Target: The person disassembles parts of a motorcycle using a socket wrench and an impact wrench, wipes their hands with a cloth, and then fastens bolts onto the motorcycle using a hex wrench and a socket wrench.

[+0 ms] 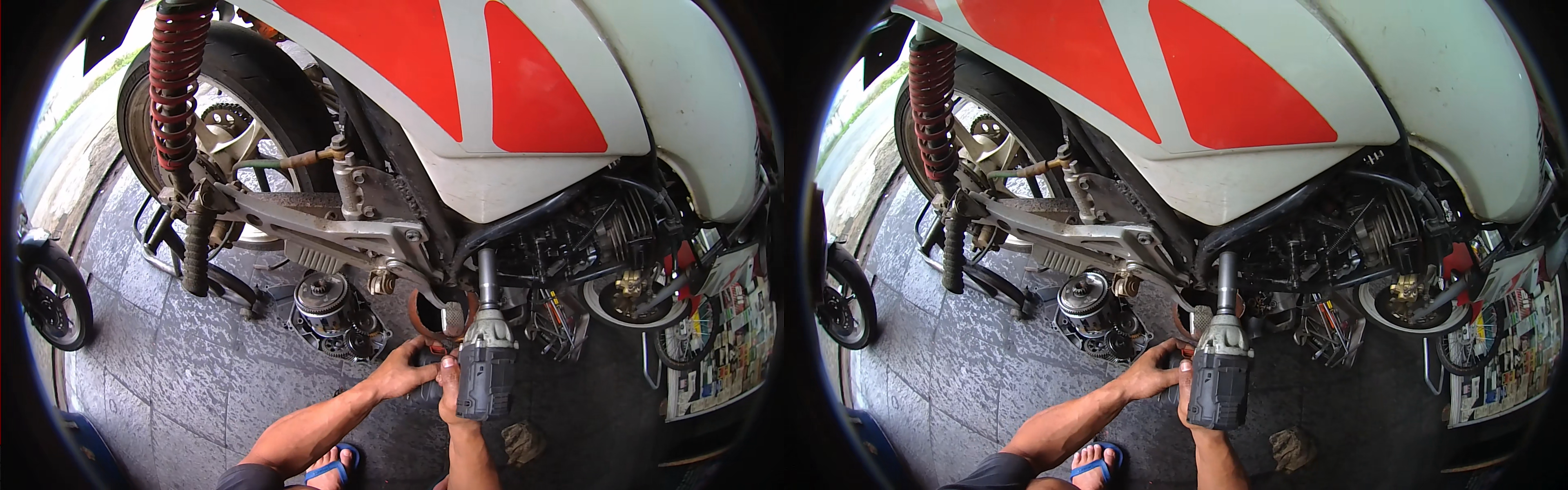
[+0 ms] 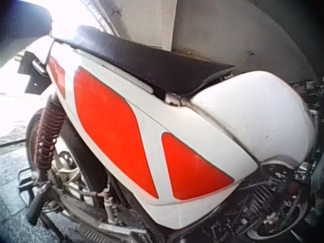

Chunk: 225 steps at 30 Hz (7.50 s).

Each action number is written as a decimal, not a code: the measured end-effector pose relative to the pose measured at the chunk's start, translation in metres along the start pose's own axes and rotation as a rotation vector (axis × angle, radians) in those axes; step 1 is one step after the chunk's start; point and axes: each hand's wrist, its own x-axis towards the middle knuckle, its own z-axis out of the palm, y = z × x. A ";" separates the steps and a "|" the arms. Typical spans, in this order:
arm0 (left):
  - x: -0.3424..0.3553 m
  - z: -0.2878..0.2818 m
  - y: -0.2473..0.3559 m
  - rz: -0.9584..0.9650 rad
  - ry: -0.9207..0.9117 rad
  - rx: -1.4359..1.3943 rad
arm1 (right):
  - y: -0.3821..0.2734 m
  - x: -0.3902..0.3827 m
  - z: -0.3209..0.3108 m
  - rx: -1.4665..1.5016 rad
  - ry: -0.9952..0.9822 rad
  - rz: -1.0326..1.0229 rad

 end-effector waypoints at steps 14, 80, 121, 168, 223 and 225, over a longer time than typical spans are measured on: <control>-0.004 0.006 0.017 -0.029 0.061 0.308 | -0.016 0.003 -0.001 0.076 0.019 -0.041; 0.141 0.156 -0.111 -0.348 0.316 0.100 | 0.142 -0.189 -0.214 -0.293 0.464 0.250; 0.085 0.429 -0.176 0.149 -1.153 0.760 | -0.019 -0.445 -0.338 -0.407 1.022 0.890; 0.062 0.213 -0.181 -0.737 -0.083 0.061 | 0.220 -0.124 -0.219 -0.093 -0.088 0.396; -0.107 -0.122 -0.064 -0.294 0.640 0.220 | 0.317 0.134 -0.048 0.101 0.383 0.280; -0.089 -0.121 -0.062 -0.380 0.737 0.019 | 0.290 0.089 -0.052 0.189 0.333 0.324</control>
